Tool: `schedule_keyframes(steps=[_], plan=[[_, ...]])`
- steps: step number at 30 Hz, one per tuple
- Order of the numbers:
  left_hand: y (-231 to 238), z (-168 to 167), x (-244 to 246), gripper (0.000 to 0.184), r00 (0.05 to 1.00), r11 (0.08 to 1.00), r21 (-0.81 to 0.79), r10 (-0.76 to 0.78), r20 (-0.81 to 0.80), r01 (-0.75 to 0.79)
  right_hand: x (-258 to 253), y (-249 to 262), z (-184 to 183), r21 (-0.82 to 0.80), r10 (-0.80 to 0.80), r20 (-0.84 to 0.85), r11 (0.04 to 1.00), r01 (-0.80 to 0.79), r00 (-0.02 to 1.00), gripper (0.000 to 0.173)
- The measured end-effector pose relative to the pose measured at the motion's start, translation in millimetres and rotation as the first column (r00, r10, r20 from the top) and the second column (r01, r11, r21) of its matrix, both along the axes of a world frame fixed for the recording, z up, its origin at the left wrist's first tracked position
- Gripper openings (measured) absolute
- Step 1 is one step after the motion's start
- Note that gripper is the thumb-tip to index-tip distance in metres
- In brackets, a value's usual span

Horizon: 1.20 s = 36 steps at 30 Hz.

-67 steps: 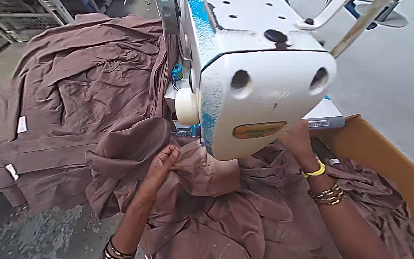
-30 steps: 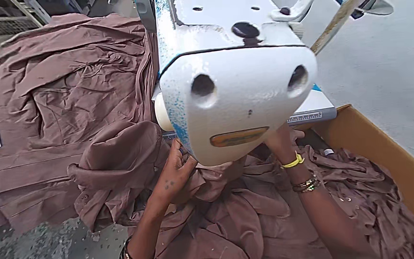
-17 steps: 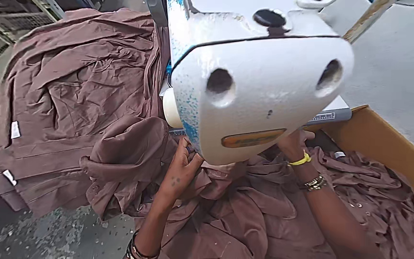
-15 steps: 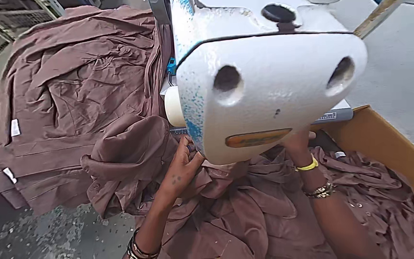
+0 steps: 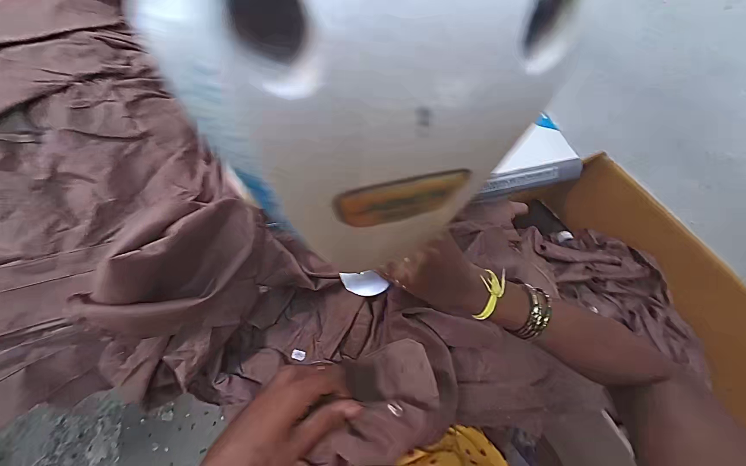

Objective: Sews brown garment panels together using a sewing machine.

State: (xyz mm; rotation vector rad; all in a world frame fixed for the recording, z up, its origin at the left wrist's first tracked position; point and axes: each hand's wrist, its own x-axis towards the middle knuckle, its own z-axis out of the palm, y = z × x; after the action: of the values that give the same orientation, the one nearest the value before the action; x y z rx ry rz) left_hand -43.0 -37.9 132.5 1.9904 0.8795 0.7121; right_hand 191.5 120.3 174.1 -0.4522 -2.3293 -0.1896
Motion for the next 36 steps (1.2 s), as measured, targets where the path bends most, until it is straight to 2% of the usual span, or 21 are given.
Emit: schedule_keyframes(steps=[1,3,5,7,8,10,13,17,19,22,25,29,32,34,35,36], plan=[[-5,1,-13,0.037,0.998,0.997,-0.050,0.056,-0.025,-0.057,7,1,4,-0.128,-0.011,-0.030,0.992,0.007,0.999,0.011],[-25,2,-46,0.039,0.988,0.971,-0.183,0.152,-0.023,-0.154,40,-2,15,-0.404,-0.105,-0.155,0.914,0.034,0.982,0.009],[-40,-6,-74,0.037,0.970,0.934,-0.270,0.242,-0.004,-0.234,80,2,17,-0.472,-0.296,-0.265,0.870,0.144,0.918,0.011],[-45,-15,-85,0.036,0.939,0.900,-0.275,0.341,-0.037,-0.338,100,2,11,-0.438,-0.404,-0.283,0.861,0.258,0.870,0.014],[-40,-17,-84,0.037,0.922,0.891,-0.241,0.381,-0.066,-0.385,98,-3,7,-0.413,-0.400,-0.259,0.869,0.274,0.879,0.016],[-12,-20,-68,0.038,0.876,0.872,-0.092,0.475,-0.082,-0.482,77,-11,0,-0.322,-0.297,-0.194,0.920,0.225,0.935,0.018],[49,-16,-26,0.032,0.774,0.772,0.047,0.631,0.061,-0.634,36,-5,-11,-0.101,-0.103,-0.108,0.991,0.093,0.989,0.016],[105,-11,26,0.024,0.676,0.709,-0.059,0.690,0.258,-0.702,9,5,-10,0.142,-0.021,-0.013,0.990,0.022,1.000,0.016],[118,-5,43,0.017,0.607,0.644,-0.114,0.757,0.242,-0.757,4,7,-7,0.192,-0.007,0.030,0.981,0.001,1.000,0.016],[126,-1,54,0.028,0.521,0.554,-0.148,0.826,0.214,-0.819,-2,6,-1,0.189,0.002,0.070,0.982,-0.016,0.998,0.019],[122,6,58,0.030,0.515,0.555,-0.190,0.828,0.222,-0.810,-3,1,-1,0.108,-0.037,0.037,0.994,0.033,0.999,0.017],[125,0,48,0.034,0.551,0.589,-0.158,0.803,0.227,-0.793,-10,-1,-7,0.060,-0.085,-0.009,0.995,0.085,0.996,0.013],[124,5,40,0.022,0.591,0.621,-0.155,0.781,0.202,-0.768,-9,0,-11,-0.001,-0.103,-0.051,0.995,0.103,0.993,0.010],[112,7,24,0.022,0.661,0.689,-0.153,0.724,0.199,-0.708,15,-3,-10,-0.204,-0.218,-0.146,0.961,0.186,0.965,0.013],[101,7,10,0.025,0.693,0.718,-0.132,0.695,0.193,-0.683,38,-3,-9,-0.366,-0.334,-0.200,0.897,0.246,0.921,0.018],[86,5,-7,0.029,0.704,0.723,-0.112,0.690,0.167,-0.682,68,-2,-12,-0.494,-0.495,-0.193,0.795,0.352,0.847,0.022]])
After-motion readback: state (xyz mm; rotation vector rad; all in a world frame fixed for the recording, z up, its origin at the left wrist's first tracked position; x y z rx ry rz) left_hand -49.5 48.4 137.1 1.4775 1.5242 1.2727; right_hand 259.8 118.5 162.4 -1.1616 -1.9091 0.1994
